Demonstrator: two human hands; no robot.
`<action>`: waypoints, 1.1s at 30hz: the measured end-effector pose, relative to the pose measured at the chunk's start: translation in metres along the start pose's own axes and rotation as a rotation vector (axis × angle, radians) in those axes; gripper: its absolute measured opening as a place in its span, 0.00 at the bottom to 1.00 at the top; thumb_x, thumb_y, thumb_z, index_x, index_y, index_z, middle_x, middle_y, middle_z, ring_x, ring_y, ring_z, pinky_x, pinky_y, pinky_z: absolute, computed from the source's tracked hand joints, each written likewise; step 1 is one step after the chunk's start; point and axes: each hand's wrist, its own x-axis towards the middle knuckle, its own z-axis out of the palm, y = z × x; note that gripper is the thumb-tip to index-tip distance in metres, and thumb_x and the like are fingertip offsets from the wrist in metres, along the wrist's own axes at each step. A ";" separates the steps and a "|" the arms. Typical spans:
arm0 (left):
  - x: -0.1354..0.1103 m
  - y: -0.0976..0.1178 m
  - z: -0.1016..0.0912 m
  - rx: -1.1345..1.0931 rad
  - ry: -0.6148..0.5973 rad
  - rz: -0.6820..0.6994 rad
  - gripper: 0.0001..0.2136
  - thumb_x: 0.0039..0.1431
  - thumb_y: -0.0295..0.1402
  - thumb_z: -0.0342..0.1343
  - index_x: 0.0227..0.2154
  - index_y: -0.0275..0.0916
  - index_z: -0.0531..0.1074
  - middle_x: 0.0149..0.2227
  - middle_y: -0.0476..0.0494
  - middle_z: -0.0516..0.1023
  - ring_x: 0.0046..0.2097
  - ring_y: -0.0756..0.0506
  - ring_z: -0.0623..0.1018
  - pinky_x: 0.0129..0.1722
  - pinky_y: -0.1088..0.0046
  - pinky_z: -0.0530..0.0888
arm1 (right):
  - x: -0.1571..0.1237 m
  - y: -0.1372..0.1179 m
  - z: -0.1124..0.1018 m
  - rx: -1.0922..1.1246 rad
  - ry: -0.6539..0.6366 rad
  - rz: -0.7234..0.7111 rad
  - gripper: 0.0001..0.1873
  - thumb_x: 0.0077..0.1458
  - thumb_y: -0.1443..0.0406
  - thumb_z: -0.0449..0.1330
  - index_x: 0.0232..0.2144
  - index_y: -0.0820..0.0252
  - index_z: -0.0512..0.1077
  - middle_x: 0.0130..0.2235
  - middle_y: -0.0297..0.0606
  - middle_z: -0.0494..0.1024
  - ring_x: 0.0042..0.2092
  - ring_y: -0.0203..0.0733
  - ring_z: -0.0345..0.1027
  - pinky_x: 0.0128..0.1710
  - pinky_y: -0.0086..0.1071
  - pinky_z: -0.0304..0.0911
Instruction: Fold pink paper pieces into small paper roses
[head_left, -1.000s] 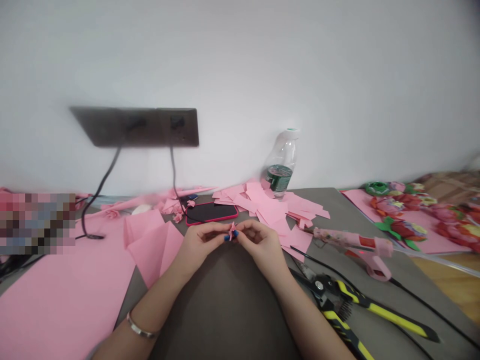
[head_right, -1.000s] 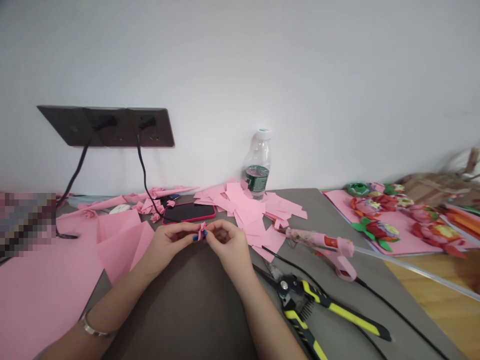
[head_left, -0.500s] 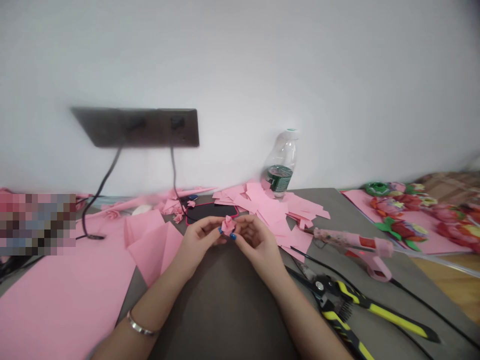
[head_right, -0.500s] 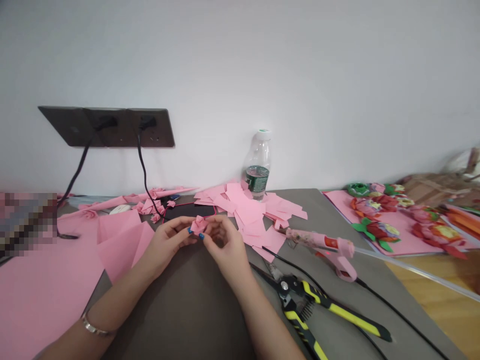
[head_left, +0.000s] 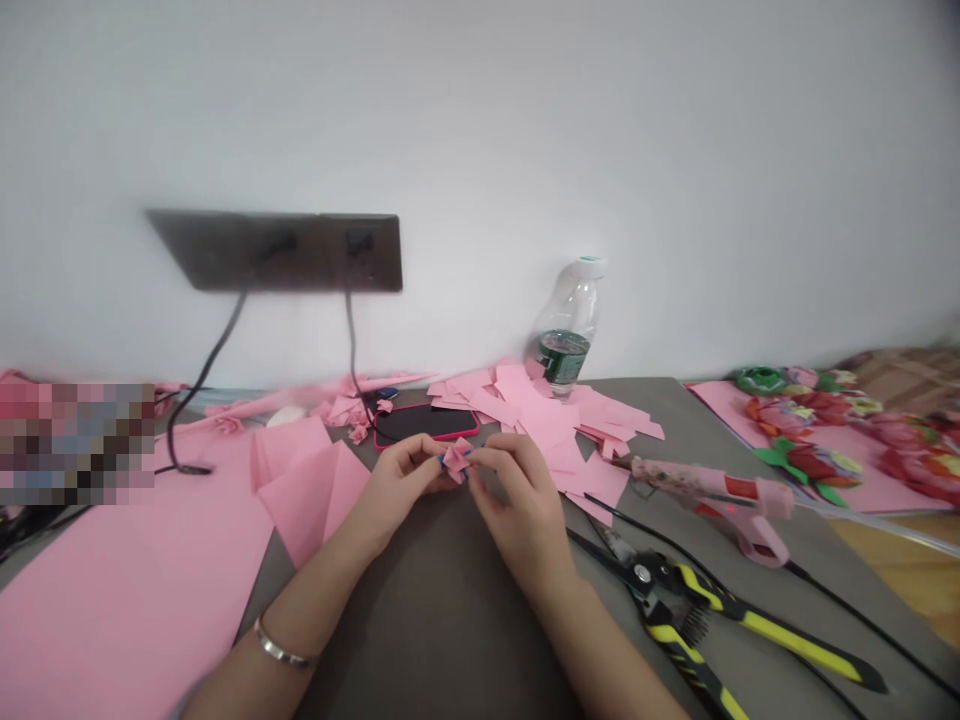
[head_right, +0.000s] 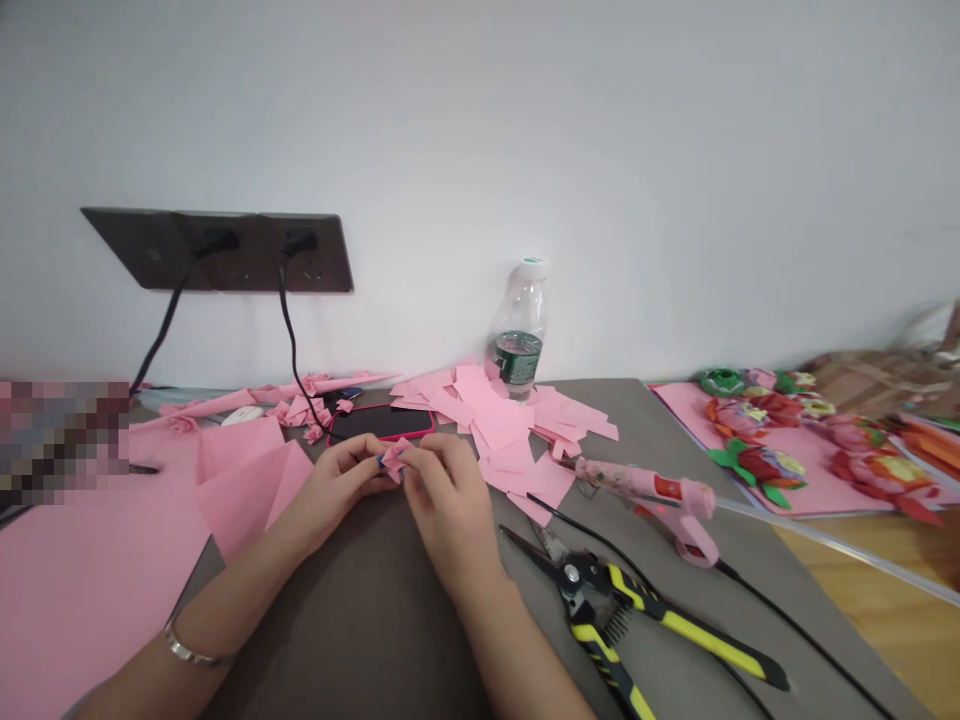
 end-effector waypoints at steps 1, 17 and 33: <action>0.000 0.001 0.001 0.001 -0.010 -0.005 0.08 0.51 0.34 0.64 0.23 0.37 0.73 0.29 0.49 0.76 0.35 0.50 0.75 0.40 0.72 0.77 | 0.000 -0.001 0.000 -0.012 -0.011 -0.024 0.12 0.59 0.75 0.55 0.39 0.54 0.72 0.38 0.40 0.71 0.39 0.42 0.68 0.38 0.34 0.67; 0.002 -0.005 -0.004 0.068 0.006 -0.005 0.12 0.53 0.37 0.64 0.39 0.38 0.81 0.40 0.44 0.81 0.39 0.48 0.77 0.37 0.75 0.78 | -0.001 0.006 0.003 0.147 -0.092 0.148 0.11 0.56 0.77 0.55 0.33 0.56 0.72 0.34 0.36 0.73 0.36 0.39 0.70 0.37 0.31 0.68; 0.001 -0.006 -0.006 0.108 -0.039 -0.004 0.13 0.52 0.34 0.65 0.42 0.38 0.81 0.43 0.41 0.83 0.42 0.46 0.79 0.42 0.72 0.78 | 0.000 0.007 0.002 0.227 -0.107 0.137 0.13 0.54 0.77 0.53 0.32 0.56 0.71 0.36 0.38 0.71 0.39 0.40 0.69 0.37 0.31 0.67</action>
